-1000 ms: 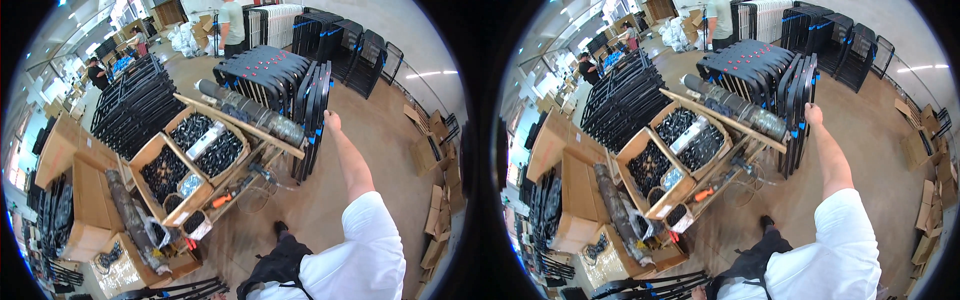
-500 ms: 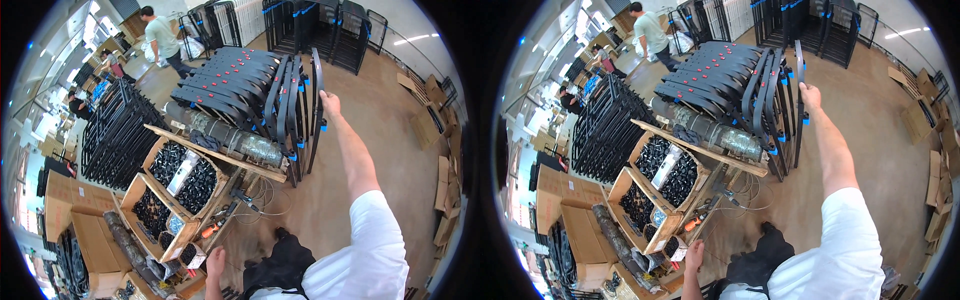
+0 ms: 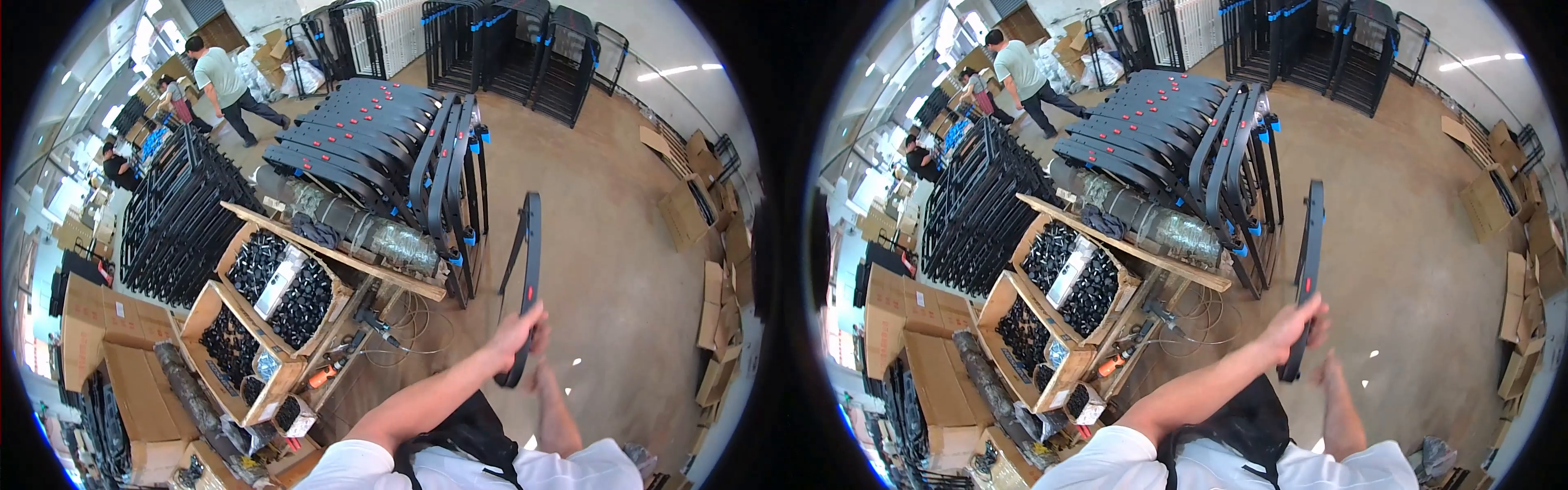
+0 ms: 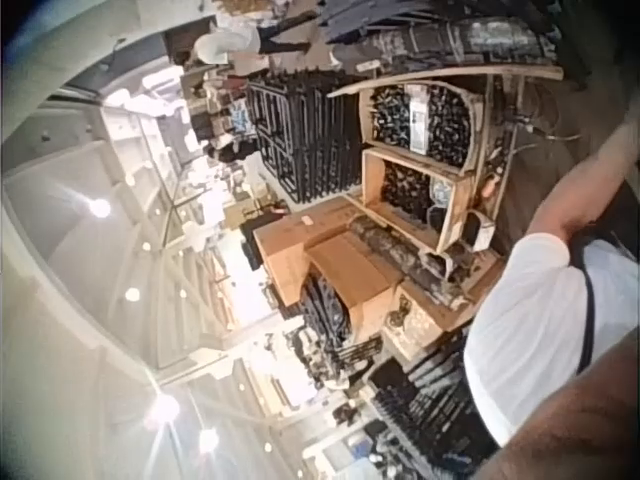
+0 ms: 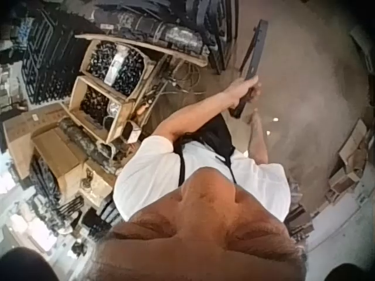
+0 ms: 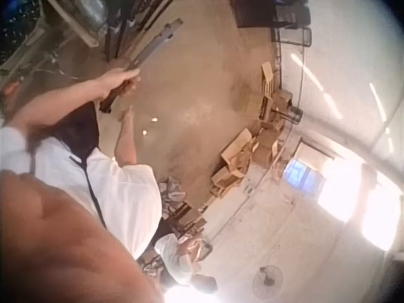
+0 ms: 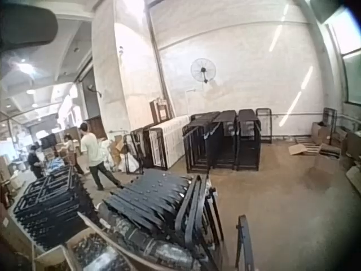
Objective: The recorder is assembling metal frame components by attaching plastic parts and using a pneumatic screwdriver on a factory floor.
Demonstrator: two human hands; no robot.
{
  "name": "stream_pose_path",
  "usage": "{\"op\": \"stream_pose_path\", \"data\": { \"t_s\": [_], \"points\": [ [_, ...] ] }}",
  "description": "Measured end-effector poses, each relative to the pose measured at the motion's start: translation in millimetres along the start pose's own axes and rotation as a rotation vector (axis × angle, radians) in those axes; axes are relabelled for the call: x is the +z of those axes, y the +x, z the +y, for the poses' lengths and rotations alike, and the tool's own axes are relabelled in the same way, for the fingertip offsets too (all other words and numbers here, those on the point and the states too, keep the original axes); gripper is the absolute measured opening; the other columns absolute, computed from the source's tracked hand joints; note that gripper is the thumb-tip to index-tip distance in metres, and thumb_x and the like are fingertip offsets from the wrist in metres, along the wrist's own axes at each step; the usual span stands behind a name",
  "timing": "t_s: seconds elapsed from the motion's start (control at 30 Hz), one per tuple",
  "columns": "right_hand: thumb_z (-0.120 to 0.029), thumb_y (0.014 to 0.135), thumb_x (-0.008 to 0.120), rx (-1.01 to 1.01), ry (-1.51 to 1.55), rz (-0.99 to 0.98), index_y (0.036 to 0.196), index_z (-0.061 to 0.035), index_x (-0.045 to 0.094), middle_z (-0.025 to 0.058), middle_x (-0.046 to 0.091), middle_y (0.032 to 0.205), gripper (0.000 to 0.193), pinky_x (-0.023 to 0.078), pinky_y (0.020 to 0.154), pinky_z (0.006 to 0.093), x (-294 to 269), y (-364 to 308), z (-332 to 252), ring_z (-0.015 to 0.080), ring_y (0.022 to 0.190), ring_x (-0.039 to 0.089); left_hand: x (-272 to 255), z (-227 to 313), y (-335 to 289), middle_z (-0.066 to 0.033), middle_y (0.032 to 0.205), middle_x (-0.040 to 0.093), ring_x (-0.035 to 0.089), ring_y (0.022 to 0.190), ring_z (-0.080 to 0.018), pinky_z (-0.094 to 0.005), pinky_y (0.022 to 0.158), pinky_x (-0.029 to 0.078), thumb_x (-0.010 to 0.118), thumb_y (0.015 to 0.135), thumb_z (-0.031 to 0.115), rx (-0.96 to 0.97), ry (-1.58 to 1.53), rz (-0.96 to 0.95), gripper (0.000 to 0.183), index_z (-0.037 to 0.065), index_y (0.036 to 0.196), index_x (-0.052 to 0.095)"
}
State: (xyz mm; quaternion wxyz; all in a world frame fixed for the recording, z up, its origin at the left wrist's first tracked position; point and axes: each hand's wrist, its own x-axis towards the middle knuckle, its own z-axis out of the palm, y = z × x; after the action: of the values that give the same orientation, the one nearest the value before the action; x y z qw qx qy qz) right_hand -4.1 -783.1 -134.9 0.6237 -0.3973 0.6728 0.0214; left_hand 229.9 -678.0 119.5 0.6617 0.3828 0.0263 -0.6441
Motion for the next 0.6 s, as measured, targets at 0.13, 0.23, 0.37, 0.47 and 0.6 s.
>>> {"op": "stream_pose_path", "data": {
  "t_s": [0.13,0.23,0.37,0.47,0.6],
  "points": [
    [-0.06,0.105,0.049,-0.04,0.187,-0.105,0.124,-0.0025,0.063,0.0123,0.07,0.098,0.062,0.058,0.076,0.0424,31,-11,29,0.0258,0.093,0.068,0,-50,-63,0.0025,0.058,0.052,0.049,0.043,-0.0096,-0.0297,0.041,0.042,0.07,0.103,0.049,0.068,0.227,0.078,0.041,0.013,0.089,0.056],
    [-0.056,0.105,0.049,-0.07,0.387,-0.214,0.121,-0.0045,0.064,0.0108,0.07,0.095,0.056,0.058,0.074,0.0413,64,-10,55,0.0247,0.088,0.068,-17,-39,-99,0.002,0.059,0.053,0.049,0.043,-0.009,-0.0291,0.04,0.041,0.074,0.102,0.043,0.102,0.27,0.026,0.038,0.011,0.091,0.056],
    [-0.051,0.105,0.05,-0.072,0.677,-0.34,0.118,-0.0072,0.066,0.0088,0.069,0.09,0.049,0.058,0.071,0.04,98,-19,93,0.0232,0.081,0.068,-72,14,-200,0.0015,0.062,0.055,0.05,0.042,-0.0081,-0.0277,0.038,0.04,0.079,0.099,0.036,0.205,0.331,-0.049,0.033,0.01,0.097,0.058],
    [-0.053,0.1,0.053,-0.041,0.686,-0.211,0.108,-0.0106,0.06,0.0096,0.064,0.087,0.044,0.059,0.069,0.0409,126,-70,62,0.0267,0.078,0.067,-161,23,-321,0.003,0.064,0.057,0.051,0.044,-0.0071,-0.0267,0.039,0.04,0.081,0.097,0.031,0.347,0.348,0.338,0.028,0.01,0.1,0.062],
    [-0.053,0.098,0.058,-0.563,0.623,-0.224,0.089,-0.0144,0.063,0.0026,0.067,0.083,0.04,0.056,0.069,0.0331,123,-170,-46,0.018,0.076,0.066,-262,-18,-435,0.0052,0.065,0.057,0.054,0.052,-0.005,-0.0246,0.048,0.041,0.077,0.099,0.029,0.732,0.218,0.98,0.023,0.008,0.101,0.068]
  ]
}}
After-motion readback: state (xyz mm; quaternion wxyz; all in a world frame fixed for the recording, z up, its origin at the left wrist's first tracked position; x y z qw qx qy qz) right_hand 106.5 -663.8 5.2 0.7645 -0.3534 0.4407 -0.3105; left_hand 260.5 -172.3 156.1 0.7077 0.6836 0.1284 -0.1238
